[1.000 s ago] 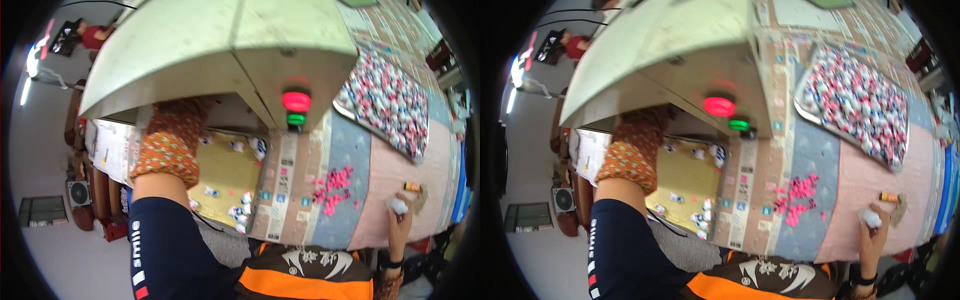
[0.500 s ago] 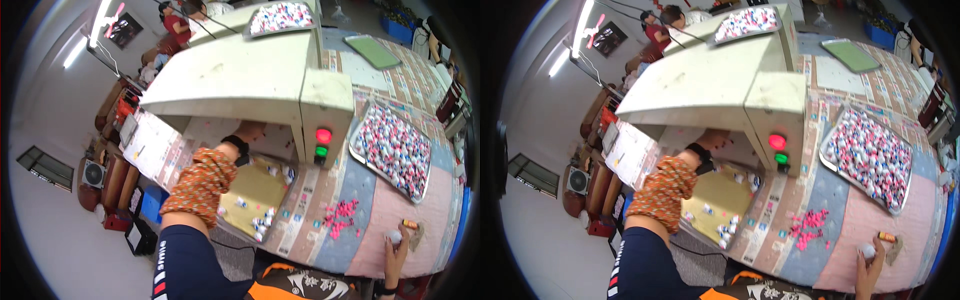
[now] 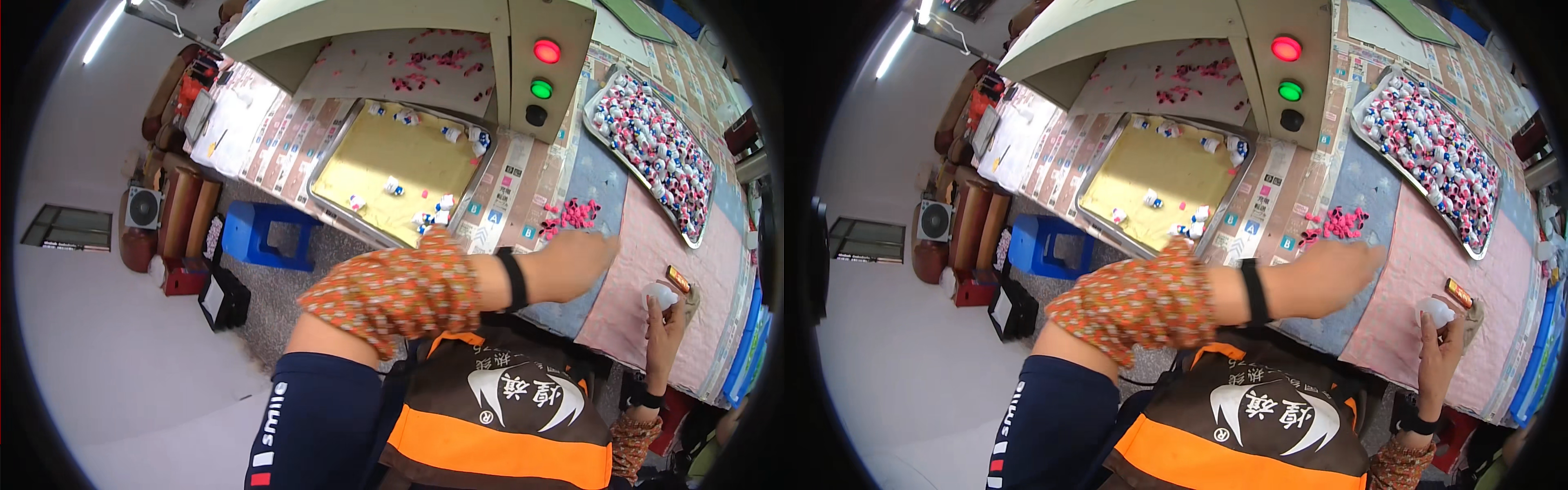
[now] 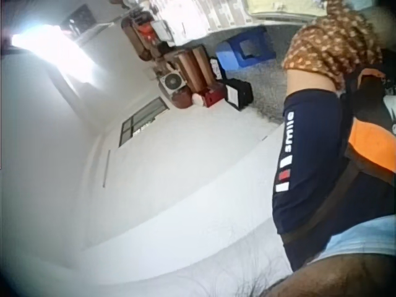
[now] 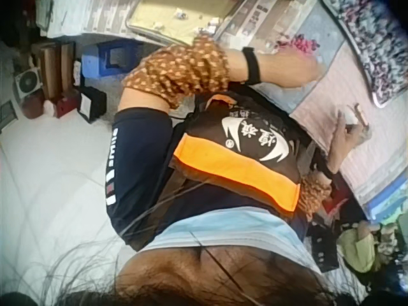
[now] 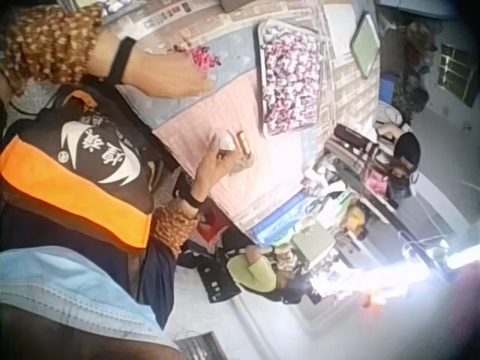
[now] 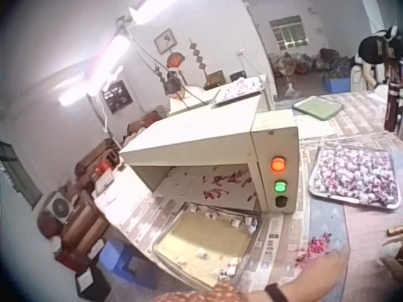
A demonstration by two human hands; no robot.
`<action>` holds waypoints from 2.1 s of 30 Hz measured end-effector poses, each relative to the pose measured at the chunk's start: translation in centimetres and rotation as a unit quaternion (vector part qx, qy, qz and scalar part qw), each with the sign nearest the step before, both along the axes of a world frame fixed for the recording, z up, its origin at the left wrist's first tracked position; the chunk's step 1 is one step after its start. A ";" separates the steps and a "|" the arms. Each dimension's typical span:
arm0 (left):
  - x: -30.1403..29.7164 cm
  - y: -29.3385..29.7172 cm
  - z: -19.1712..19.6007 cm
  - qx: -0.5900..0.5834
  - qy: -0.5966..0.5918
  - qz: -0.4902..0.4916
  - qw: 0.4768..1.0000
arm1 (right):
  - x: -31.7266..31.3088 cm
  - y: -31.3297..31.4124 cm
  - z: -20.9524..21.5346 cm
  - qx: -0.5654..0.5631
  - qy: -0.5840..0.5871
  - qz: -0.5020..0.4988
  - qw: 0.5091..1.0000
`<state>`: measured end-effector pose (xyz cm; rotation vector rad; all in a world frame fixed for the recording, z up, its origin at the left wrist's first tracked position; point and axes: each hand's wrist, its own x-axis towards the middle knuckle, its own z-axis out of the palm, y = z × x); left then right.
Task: Assembling small plastic components using glue and a heat press machine.
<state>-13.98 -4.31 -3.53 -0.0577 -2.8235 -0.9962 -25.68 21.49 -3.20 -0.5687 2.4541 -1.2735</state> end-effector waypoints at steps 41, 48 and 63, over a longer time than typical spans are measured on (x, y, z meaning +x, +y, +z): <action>13.5 -34.3 -2.0 -0.196 -0.105 0.444 0.868 | 5.7 0.0 4.5 -0.082 -0.072 0.090 0.990; 15.0 -30.0 1.5 0.083 -0.098 0.460 0.879 | 6.7 -0.4 4.5 -0.127 -0.065 0.070 0.987; 14.2 -2.0 4.5 0.800 -0.119 0.125 0.575 | 8.6 -4.2 6.5 -0.142 -0.110 0.192 0.965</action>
